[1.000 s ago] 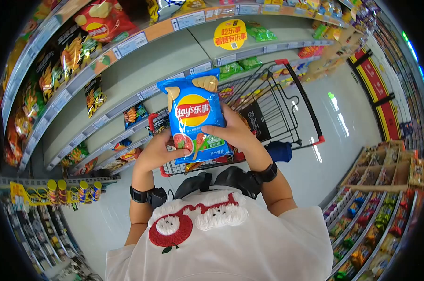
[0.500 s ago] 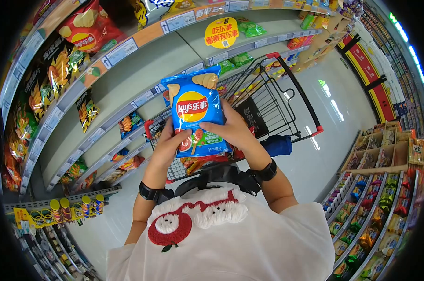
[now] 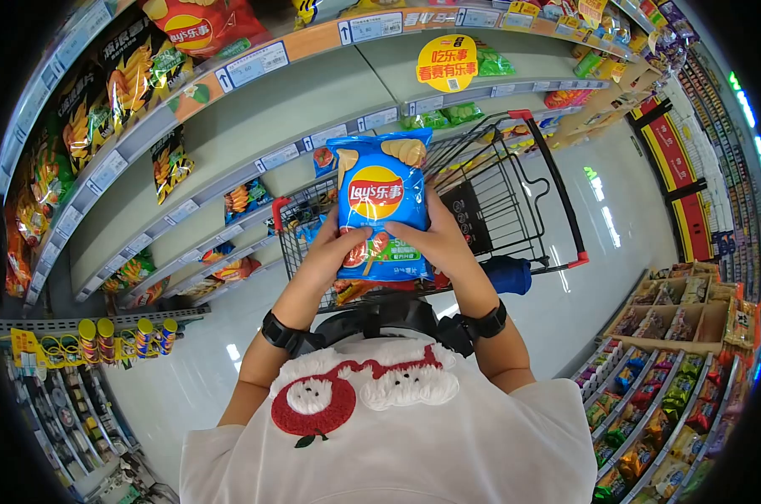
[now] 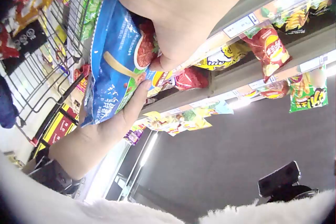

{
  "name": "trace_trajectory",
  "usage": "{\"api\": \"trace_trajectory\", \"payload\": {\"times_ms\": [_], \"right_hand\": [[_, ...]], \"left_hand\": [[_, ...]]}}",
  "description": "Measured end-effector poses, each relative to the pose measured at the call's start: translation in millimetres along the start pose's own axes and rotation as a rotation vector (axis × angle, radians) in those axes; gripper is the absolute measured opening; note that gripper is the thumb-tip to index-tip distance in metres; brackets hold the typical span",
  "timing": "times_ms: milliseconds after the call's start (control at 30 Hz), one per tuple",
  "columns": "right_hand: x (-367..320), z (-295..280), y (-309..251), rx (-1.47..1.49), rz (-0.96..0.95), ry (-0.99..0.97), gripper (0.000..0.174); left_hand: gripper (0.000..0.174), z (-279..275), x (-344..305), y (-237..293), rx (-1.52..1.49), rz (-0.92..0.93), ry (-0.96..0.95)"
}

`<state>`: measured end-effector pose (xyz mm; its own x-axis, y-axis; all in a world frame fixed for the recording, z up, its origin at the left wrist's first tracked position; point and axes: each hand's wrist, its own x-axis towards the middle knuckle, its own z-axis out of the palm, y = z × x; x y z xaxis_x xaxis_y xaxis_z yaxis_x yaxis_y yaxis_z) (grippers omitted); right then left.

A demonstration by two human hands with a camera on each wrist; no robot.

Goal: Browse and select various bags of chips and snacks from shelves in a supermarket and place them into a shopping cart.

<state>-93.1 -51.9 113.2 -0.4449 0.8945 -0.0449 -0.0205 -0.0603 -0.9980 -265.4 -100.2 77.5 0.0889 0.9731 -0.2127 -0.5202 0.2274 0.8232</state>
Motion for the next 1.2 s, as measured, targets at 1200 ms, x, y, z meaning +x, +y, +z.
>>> {"api": "trace_trajectory", "payload": {"times_ms": [1200], "right_hand": [[-30,-45,-3,0.116,0.014,0.208,0.052]], "left_hand": [[0.058,53,20,-6,0.101,0.003,-0.164]]}}
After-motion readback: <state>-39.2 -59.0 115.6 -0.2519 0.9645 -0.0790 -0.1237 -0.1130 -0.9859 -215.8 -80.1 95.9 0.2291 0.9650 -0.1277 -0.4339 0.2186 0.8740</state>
